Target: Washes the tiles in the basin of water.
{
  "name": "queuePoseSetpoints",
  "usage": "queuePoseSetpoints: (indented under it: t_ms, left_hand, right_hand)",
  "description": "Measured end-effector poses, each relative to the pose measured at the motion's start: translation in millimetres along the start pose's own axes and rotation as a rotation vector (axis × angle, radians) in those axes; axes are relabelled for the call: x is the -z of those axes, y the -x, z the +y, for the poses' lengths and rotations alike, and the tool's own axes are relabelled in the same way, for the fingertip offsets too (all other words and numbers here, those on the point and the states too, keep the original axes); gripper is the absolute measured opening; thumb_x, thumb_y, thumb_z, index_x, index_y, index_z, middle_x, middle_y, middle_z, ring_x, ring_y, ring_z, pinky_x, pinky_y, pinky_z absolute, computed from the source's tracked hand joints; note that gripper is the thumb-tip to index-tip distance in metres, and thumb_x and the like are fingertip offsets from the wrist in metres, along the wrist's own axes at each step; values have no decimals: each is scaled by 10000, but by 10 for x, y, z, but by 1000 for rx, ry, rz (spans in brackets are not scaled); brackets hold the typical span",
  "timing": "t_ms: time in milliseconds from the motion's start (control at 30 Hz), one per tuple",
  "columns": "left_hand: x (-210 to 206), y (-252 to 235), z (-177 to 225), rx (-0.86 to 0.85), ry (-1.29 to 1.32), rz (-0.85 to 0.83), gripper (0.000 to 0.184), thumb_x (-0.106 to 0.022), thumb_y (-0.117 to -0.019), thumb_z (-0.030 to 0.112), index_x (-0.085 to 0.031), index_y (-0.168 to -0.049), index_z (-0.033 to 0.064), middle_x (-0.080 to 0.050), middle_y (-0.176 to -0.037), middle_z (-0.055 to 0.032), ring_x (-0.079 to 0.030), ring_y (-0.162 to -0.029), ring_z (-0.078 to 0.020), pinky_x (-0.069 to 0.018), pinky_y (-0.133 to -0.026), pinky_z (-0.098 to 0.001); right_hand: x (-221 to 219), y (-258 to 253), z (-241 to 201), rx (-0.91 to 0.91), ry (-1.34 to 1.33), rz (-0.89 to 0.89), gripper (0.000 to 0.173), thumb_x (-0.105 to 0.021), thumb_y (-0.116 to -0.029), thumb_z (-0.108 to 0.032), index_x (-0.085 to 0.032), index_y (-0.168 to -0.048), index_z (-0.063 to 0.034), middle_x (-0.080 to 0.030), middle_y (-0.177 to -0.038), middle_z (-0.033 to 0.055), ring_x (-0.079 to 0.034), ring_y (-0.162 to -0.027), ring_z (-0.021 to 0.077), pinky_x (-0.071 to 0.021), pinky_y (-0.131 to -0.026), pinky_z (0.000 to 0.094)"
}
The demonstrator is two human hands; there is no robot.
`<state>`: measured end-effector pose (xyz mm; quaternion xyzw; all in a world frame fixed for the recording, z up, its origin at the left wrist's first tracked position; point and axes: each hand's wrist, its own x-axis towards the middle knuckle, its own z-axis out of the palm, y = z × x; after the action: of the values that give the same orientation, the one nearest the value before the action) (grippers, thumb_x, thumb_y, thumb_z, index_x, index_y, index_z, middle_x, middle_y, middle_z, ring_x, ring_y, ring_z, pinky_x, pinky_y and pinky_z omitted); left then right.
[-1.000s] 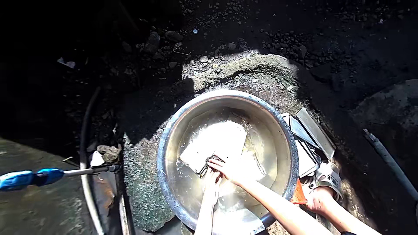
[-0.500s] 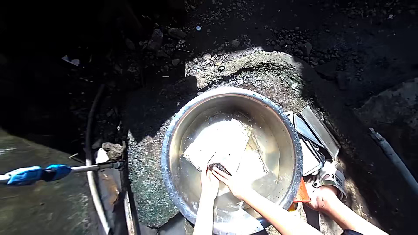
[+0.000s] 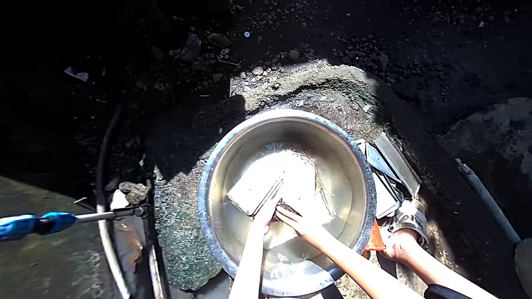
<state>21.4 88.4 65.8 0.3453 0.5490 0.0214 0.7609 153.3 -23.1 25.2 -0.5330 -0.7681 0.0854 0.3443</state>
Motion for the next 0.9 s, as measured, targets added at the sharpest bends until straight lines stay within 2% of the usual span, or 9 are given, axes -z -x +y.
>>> queuePoseSetpoints:
  t_ms: [100, 200, 267, 400, 533, 633, 700, 800, 900]
  left_hand:
    - [-165, -67, 170, 17, -58, -108, 381, -467, -1086, 294, -541, -1328, 9, -654, -1101, -94, -633, -946, -133, -531, -858, -337]
    - [-281, -16, 238, -27, 6, -36, 274, -468, -1079, 155, -512, -1308, 11, -638, -983, -49, -625, -812, -77, -538, -738, -260]
    - [-181, -17, 190, -45, 61, 3, 329, -440, -1088, 147, -467, -1386, 9, -637, -1066, -76, -630, -869, -96, -537, -775, -273]
    - [13, 32, 222, -21, 142, 54, 310, -447, -1088, 163, -470, -1368, 30, -673, -1048, -73, -676, -884, -113, -568, -783, -284]
    - [-87, 79, 248, -69, 178, 73, 295, -433, -1094, 155, -479, -1346, 7, -652, -1027, -75, -655, -863, -106, -555, -779, -281]
    - [-200, 195, 381, -52, 298, 116, 223, -458, -1084, 180, -535, -1229, 29, -650, -911, -58, -650, -757, -105, -560, -676, -268]
    - [-91, 333, 505, -21, 333, 93, 230, -450, -1088, 197, -553, -1220, 40, -676, -953, -69, -677, -821, -131, -579, -721, -287]
    - [199, 491, 519, -37, 126, 34, 249, -469, -1080, 156, -516, -1295, 39, -678, -976, -51, -682, -845, -110, -578, -759, -274]
    - [392, 367, 188, -42, -155, 26, 219, -536, -1054, 148, -532, -1225, 10, -648, -960, -34, -638, -821, -63, -547, -768, -253]
  right_hand:
    - [216, 25, 10, 36, -4, 28, 367, -549, -934, 40, -758, -1210, -83, -722, -1287, 74, -604, -1319, 247, -440, -1137, 330]
    - [374, 195, 122, 66, 67, 6, 370, -537, -956, 34, -760, -1214, -108, -720, -1297, 46, -601, -1322, 218, -424, -1141, 321]
    - [545, 340, 313, 57, 95, -47, 357, -543, -967, 26, -749, -1231, -96, -715, -1303, 59, -612, -1312, 243, -447, -1127, 337]
    - [891, 590, 765, -242, 179, 42, 400, -514, -919, 92, -732, -1236, -16, -696, -1314, 146, -621, -1290, 352, -507, -1074, 390]
    - [659, 36, 148, -200, 89, 244, 346, -522, -930, 67, -750, -1180, -6, -719, -1259, 169, -629, -1281, 321, -473, -1108, 350]
    - [306, -87, -215, -20, 62, 114, 320, -555, -944, 44, -775, -1151, -61, -736, -1255, 77, -641, -1273, 246, -471, -1098, 329]
    - [245, 200, -24, -180, 104, 107, 318, -591, -875, 69, -785, -1104, -37, -751, -1209, 111, -701, -1176, 279, -554, -1000, 382]
    - [597, 567, 396, -712, 73, 199, 509, -527, -837, 178, -659, -1311, 49, -610, -1405, 235, -612, -1290, 392, -500, -1076, 499]
    - [841, 366, 473, -793, 57, 266, 485, -517, -841, 192, -694, -1265, 35, -591, -1422, 247, -593, -1304, 412, -482, -1088, 498]
